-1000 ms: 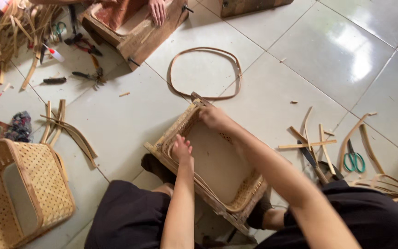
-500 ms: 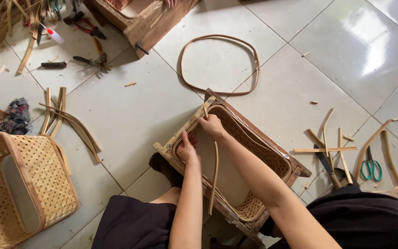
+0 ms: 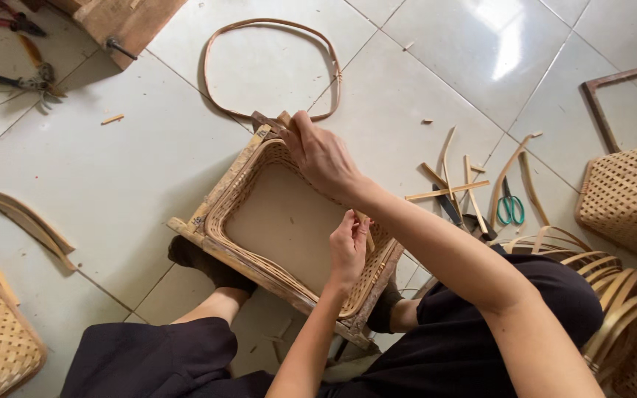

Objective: The person sits on the floor and fits curved bamboo ribs into a woven bamboo basket body held in a wooden frame, pressing the strips into place along the rim. They then tap the ribs with a hammer, lift the frame, and pull the finished basket free, setting it on the floor.

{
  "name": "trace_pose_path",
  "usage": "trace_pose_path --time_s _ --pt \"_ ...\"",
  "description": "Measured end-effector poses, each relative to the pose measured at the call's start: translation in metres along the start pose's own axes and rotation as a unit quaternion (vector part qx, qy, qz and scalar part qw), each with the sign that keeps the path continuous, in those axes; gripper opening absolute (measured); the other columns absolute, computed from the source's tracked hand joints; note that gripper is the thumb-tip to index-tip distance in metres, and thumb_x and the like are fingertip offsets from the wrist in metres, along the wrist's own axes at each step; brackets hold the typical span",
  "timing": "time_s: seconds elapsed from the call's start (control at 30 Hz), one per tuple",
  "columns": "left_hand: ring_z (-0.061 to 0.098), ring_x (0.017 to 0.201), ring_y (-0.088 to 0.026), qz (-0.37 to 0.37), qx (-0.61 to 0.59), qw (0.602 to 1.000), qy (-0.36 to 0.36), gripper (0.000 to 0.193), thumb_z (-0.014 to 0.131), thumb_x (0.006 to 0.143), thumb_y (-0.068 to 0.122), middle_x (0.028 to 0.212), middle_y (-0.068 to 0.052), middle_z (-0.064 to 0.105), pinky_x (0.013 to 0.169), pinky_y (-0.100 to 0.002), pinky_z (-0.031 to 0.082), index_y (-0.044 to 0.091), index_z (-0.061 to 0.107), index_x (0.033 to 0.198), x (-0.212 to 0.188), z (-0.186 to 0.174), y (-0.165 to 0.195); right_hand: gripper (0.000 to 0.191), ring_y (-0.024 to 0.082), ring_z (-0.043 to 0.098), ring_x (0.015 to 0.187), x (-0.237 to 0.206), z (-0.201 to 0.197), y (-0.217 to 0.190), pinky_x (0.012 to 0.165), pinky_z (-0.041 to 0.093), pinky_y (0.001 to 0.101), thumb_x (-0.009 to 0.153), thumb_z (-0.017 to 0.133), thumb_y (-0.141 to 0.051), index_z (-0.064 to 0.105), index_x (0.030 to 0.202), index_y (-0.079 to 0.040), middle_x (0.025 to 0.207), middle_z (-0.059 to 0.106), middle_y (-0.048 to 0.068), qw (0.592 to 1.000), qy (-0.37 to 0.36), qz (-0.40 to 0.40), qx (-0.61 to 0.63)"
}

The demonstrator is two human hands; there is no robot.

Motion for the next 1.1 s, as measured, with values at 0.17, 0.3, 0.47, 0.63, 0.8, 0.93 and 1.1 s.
trace_pose_path --time_s 0.17,0.3,0.47,0.63,0.8,0.93,1.1 --pt "0.064 0.072 -0.022 0.014 0.034 0.999 -0.01 0.018 0.058 0.108 0.016 0.085 -0.011 0.068 0.069 -0.037 0.054 0.005 0.059 0.122 -0.009 0.014 0.007 0.024 0.032 0.056 0.051 -0.02 -0.011 -0.002 0.05 0.043 0.0466 0.112 0.049 -0.024 0.043 0.1 -0.004 0.065 0.058 0.014 0.999 0.035 -0.026 -0.022" --pt "0.065 0.07 -0.021 0.012 0.027 1.0 -0.008 0.024 0.057 0.106 0.015 0.083 -0.011 0.067 0.066 -0.037 0.054 0.005 0.058 0.128 -0.016 0.021 0.005 0.024 0.032 0.057 0.05 -0.027 -0.008 0.014 0.049 0.044 0.0465 0.111 0.05 -0.026 0.044 0.1 -0.005 0.066 0.059 0.014 0.999 0.032 -0.009 -0.026" --pt "0.068 0.073 -0.02 0.019 0.012 1.0 -0.01 0.023 0.057 0.106 0.015 0.086 -0.01 0.07 0.067 -0.036 0.055 0.005 0.058 0.127 -0.017 0.027 0.004 0.023 0.032 0.058 0.053 -0.03 -0.012 0.021 0.05 0.045 0.0472 0.111 0.049 -0.026 0.043 0.102 -0.005 0.068 0.061 0.014 0.998 0.043 -0.01 -0.039" --pt "0.065 0.068 -0.022 -0.007 0.051 0.999 -0.012 0.026 0.057 0.106 0.015 0.081 -0.01 0.067 0.063 -0.038 0.054 0.005 0.058 0.13 -0.012 0.026 -0.002 0.025 0.031 0.059 0.052 -0.025 -0.015 0.013 0.05 0.046 0.0467 0.111 0.05 -0.027 0.042 0.1 -0.005 0.068 0.061 0.015 0.999 0.026 0.006 -0.031" --pt "0.065 0.067 -0.026 -0.012 0.057 0.998 -0.004 0.025 0.056 0.106 0.015 0.08 -0.013 0.066 0.064 -0.04 0.052 0.005 0.057 0.129 -0.019 0.028 -0.023 0.016 0.038 0.066 0.058 -0.022 0.007 0.03 0.053 0.05 0.0513 0.109 0.049 -0.016 0.042 0.108 -0.002 0.071 0.067 0.021 0.988 -0.082 0.096 -0.092" --pt "0.068 0.072 -0.03 -0.059 0.101 0.993 0.006 0.019 0.058 0.109 0.021 0.081 -0.015 0.068 0.066 -0.042 0.053 0.004 0.059 0.118 -0.012 0.025 -0.058 0.028 0.044 0.07 0.072 -0.002 0.048 0.054 0.06 0.053 0.054 0.09 0.054 0.0 0.042 0.115 0.004 0.077 0.07 0.025 0.979 -0.119 0.04 -0.158" --pt "0.068 0.088 -0.039 0.002 0.103 0.993 0.06 0.031 0.055 0.102 0.018 0.099 -0.02 0.07 0.073 -0.047 0.053 0.0 0.059 0.127 0.004 0.009 -0.038 0.031 0.041 0.073 0.085 0.012 0.116 0.081 0.067 0.057 0.0502 0.088 0.057 -0.004 0.047 0.117 0.004 0.094 0.072 0.027 0.952 -0.225 0.026 -0.205"
Point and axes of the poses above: each hand's wrist, its own x-axis towards the middle knuckle, its own z-axis out of the palm, y = z × x, the point moved 7 cm from there along x, towards the middle knuckle
